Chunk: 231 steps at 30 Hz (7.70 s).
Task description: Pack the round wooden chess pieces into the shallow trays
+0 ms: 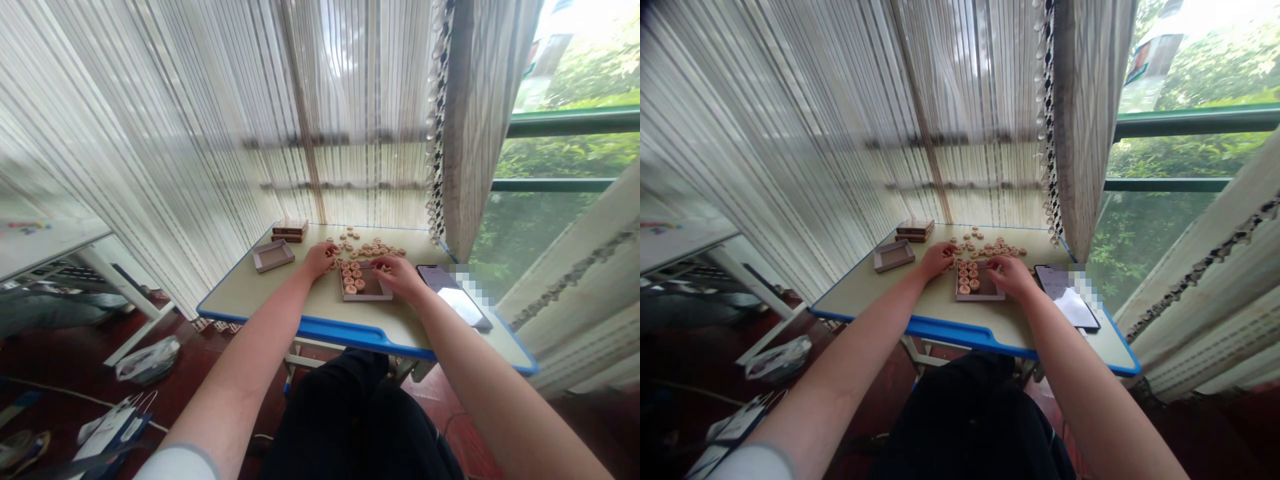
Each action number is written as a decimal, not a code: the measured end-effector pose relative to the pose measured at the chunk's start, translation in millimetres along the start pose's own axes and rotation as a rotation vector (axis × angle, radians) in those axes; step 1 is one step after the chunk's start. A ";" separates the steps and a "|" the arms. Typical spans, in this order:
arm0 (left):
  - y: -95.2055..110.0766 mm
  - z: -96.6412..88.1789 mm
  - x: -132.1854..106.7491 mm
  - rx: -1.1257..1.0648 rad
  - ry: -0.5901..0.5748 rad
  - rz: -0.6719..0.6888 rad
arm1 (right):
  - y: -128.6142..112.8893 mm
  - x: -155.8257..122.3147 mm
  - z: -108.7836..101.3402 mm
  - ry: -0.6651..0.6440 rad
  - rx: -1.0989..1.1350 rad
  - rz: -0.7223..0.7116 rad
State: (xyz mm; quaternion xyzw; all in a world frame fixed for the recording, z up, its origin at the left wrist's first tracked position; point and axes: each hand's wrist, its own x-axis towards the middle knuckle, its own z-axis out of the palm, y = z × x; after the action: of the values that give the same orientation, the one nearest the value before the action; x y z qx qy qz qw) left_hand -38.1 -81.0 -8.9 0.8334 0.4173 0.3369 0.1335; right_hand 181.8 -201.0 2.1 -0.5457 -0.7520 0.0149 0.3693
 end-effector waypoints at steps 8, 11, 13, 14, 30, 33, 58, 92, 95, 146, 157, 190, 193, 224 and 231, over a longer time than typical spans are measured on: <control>2.6 2.2 3.4 -0.618 0.036 -0.135 | -6.5 1.4 1.8 0.006 -0.019 -0.025; 12.8 -1.2 0.0 -0.784 0.004 -0.167 | -11.5 2.7 5.1 0.022 -0.031 -0.068; 22.3 -3.8 -3.0 -0.858 -0.049 -0.157 | -14.0 3.9 7.8 0.079 -0.039 -0.088; 27.1 -4.8 -4.4 -0.893 -0.087 -0.139 | -15.0 4.3 9.0 0.116 -0.040 -0.092; 31.1 -6.2 -10.8 -0.223 0.283 -0.052 | -19.2 0.4 -12.9 -0.052 -0.003 0.036; 21.3 -2.8 -14.0 0.056 0.298 -0.008 | -14.7 -2.1 -16.6 -0.191 -0.072 0.043; 16.8 5.7 -12.8 0.278 0.242 0.022 | -9.8 -2.4 -16.5 -0.407 0.044 0.042; 16.1 6.8 -10.5 0.295 0.166 0.028 | -16.1 0.8 -13.4 -0.456 -0.026 0.128; 16.0 7.3 -10.2 0.294 0.158 0.026 | -18.2 1.0 -14.0 -0.419 -0.023 0.138; -20.9 11.6 16.0 -0.082 0.160 -0.314 | 43.2 14.8 1.4 0.192 -0.164 0.594; -19.9 10.5 14.8 -0.018 0.151 -0.285 | 46.8 15.5 0.7 0.106 -0.372 0.514; -13.9 6.9 13.1 0.054 0.174 -0.278 | 40.4 18.8 12.6 0.041 -0.432 0.457; -13.9 6.9 13.1 0.048 0.178 -0.272 | 43.1 20.1 12.9 0.073 -0.348 0.499; -12.8 3.1 12.5 0.053 0.211 -0.322 | -13.8 4.3 -11.6 -0.265 -0.158 0.157; -12.9 0.6 12.4 0.107 0.200 -0.336 | -33.6 -3.8 -26.3 -0.362 0.083 0.117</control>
State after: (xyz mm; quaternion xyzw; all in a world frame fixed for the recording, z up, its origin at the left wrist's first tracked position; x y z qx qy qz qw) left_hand -40.3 -63.2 -10.2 0.7203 0.5792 0.3681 0.1013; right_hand 170.1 -227.8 33.4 -0.5610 -0.7720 0.1651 0.2490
